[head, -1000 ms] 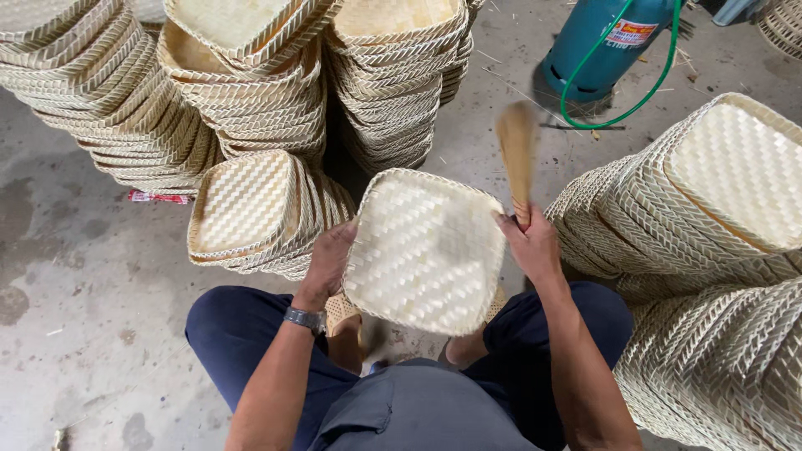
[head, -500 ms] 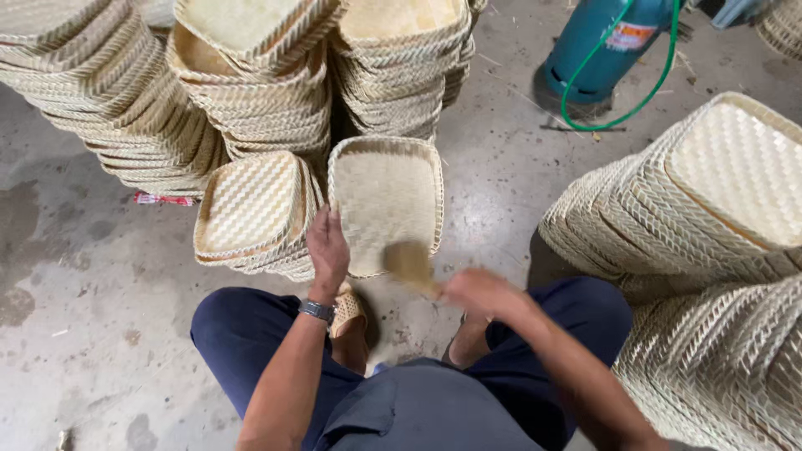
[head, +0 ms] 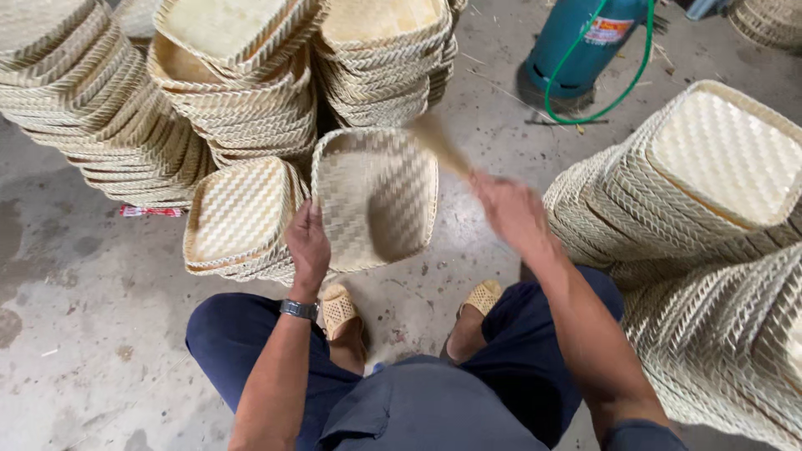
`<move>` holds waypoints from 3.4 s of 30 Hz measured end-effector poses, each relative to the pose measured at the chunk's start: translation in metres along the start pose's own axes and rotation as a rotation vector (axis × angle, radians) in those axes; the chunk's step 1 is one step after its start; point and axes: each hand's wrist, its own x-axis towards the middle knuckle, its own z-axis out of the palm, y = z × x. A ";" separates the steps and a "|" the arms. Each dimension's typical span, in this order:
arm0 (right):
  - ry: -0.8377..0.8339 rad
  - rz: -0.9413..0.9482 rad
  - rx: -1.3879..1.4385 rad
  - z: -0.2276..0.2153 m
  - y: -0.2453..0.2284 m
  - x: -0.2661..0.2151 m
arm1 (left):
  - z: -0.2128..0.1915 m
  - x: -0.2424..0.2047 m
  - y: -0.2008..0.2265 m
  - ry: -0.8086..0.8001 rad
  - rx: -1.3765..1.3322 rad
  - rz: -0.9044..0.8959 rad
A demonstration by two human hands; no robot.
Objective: The person cleans woven bamboo trays using a small hand broom. The person picks up a tray, brushes the inner surface and edges with the broom, and then places the cleaned tray onto a stack.
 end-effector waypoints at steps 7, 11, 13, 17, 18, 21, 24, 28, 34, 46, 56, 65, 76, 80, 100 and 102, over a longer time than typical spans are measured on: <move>-0.495 -0.315 0.505 0.019 -0.056 -0.044 | 0.004 -0.004 0.006 0.233 -0.134 0.044; 0.162 -0.169 0.837 -0.011 -0.031 -0.033 | 0.003 -0.012 -0.051 0.235 -0.167 0.356; 0.154 0.226 0.776 -0.011 -0.016 -0.020 | 0.002 -0.016 -0.078 0.121 -0.532 -0.245; 0.197 0.444 1.012 0.007 -0.008 -0.008 | -0.004 -0.018 -0.072 -0.060 -0.423 -0.355; 0.153 0.403 1.152 0.016 -0.010 -0.013 | -0.004 -0.020 -0.065 -0.110 -0.456 -0.422; 0.242 0.343 1.362 0.033 -0.012 -0.017 | 0.008 -0.020 -0.041 -0.073 0.088 -0.058; 0.369 0.426 1.250 0.046 -0.025 -0.025 | 0.026 -0.015 -0.008 -0.032 0.580 0.247; 0.556 0.205 1.065 0.078 -0.053 -0.035 | 0.083 -0.027 0.032 -0.442 -0.002 -0.232; 0.649 0.203 0.713 0.106 -0.076 -0.059 | 0.142 -0.058 0.041 -0.372 -0.171 -0.229; 0.423 -0.377 0.160 0.016 0.011 -0.059 | 0.021 0.007 0.045 -0.536 -0.043 -0.135; 0.166 -0.252 0.459 0.069 -0.034 -0.038 | 0.013 -0.007 0.018 -0.234 -0.328 -0.163; 0.164 -0.076 0.264 -0.044 0.013 -0.024 | -0.029 0.026 0.020 -0.336 -0.312 -0.130; -0.415 -0.025 0.912 0.056 -0.074 -0.067 | 0.006 -0.004 -0.006 0.016 -0.724 -0.322; -0.478 0.033 1.490 0.037 -0.076 -0.047 | 0.019 0.001 0.014 0.040 -0.934 -0.311; -0.369 -0.060 1.321 0.010 -0.071 -0.062 | 0.016 0.009 0.044 0.093 -0.619 -0.144; -0.417 0.046 1.568 0.008 -0.043 -0.041 | 0.018 0.002 0.055 -0.200 -0.691 0.146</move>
